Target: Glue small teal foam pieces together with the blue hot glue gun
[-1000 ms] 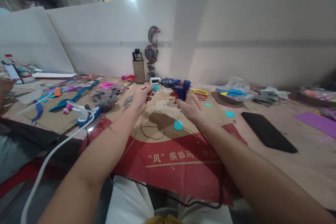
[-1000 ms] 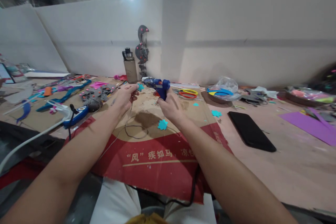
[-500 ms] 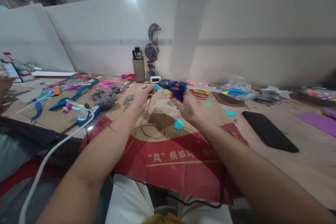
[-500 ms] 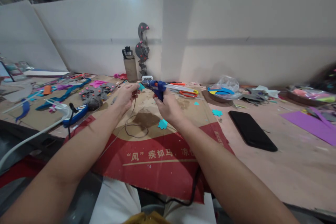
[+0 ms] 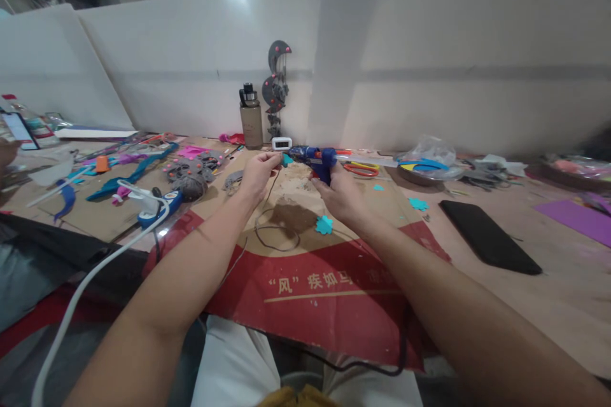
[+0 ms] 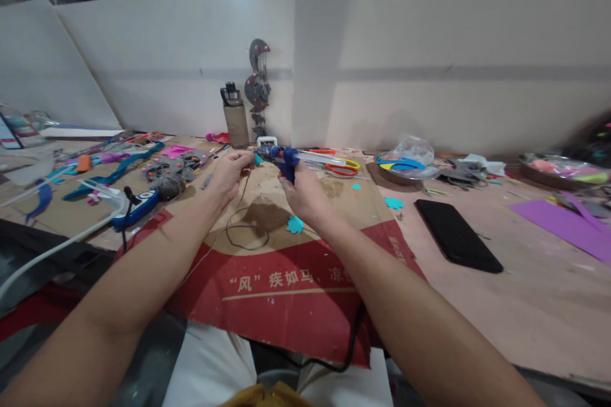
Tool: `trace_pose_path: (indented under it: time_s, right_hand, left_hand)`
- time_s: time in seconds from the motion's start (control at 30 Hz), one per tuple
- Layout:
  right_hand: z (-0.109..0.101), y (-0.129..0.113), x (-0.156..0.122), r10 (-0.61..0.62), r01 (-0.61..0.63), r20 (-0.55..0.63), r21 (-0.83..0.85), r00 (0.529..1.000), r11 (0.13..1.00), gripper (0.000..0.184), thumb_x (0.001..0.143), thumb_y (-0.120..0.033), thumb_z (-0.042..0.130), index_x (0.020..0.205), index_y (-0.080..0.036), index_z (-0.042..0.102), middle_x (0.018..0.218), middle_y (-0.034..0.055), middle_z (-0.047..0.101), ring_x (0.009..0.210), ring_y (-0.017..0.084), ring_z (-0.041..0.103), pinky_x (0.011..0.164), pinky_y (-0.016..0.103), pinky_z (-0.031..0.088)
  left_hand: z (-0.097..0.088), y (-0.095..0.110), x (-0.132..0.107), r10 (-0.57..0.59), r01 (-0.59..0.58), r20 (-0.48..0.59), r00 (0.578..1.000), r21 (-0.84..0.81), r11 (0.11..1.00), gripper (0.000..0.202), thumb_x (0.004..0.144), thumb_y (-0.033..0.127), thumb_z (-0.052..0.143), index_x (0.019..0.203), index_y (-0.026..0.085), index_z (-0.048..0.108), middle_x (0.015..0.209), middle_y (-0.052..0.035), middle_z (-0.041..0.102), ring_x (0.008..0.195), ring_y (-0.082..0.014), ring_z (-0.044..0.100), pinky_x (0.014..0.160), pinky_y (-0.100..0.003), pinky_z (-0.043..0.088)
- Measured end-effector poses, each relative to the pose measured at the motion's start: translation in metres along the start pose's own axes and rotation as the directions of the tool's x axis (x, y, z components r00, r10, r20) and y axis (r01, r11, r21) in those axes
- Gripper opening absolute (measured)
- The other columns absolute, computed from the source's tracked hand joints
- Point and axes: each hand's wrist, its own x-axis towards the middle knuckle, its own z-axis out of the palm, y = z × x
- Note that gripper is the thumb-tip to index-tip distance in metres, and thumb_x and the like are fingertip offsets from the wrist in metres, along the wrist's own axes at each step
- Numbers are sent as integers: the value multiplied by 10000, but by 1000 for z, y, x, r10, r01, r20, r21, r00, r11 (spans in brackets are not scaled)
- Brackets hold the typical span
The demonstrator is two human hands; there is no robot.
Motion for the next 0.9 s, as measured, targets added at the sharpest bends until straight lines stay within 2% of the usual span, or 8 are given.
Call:
trace_pose_path:
  time_s: [0.5,0.73,0.9]
  right_hand:
    - [1,4,0,-23,22,-19,-30,1000,999,241,811,-275,509,1027,-199,585,918,105,662,824,251,604,758,382,470]
    - [0,2,0,-23,22,-6,-48,1000,999,306,821,-283,508,1103,-182,568,981,123,664,882,265,604,803,396,463]
    - [-1,0,-1,-31,31,-14,-34,999,999,307,821,-278,503,1109,-193,567,979,118,667,877,268,606,797,398,467]
  left_hand:
    - [-1,-2,1,10,-10,-18,1000,15,1000,168,651,314,717,666,170,632,631,-2,606,577,-92,496,565,-231,336]
    - [0,1,0,9,-8,-23,1000,21,1000,135,648,287,710,656,172,640,622,-6,607,571,-94,493,546,-226,332]
    - [0,-1,1,7,-7,-20,1000,33,999,173,639,324,727,657,176,639,618,-5,608,570,-95,500,558,-234,339]
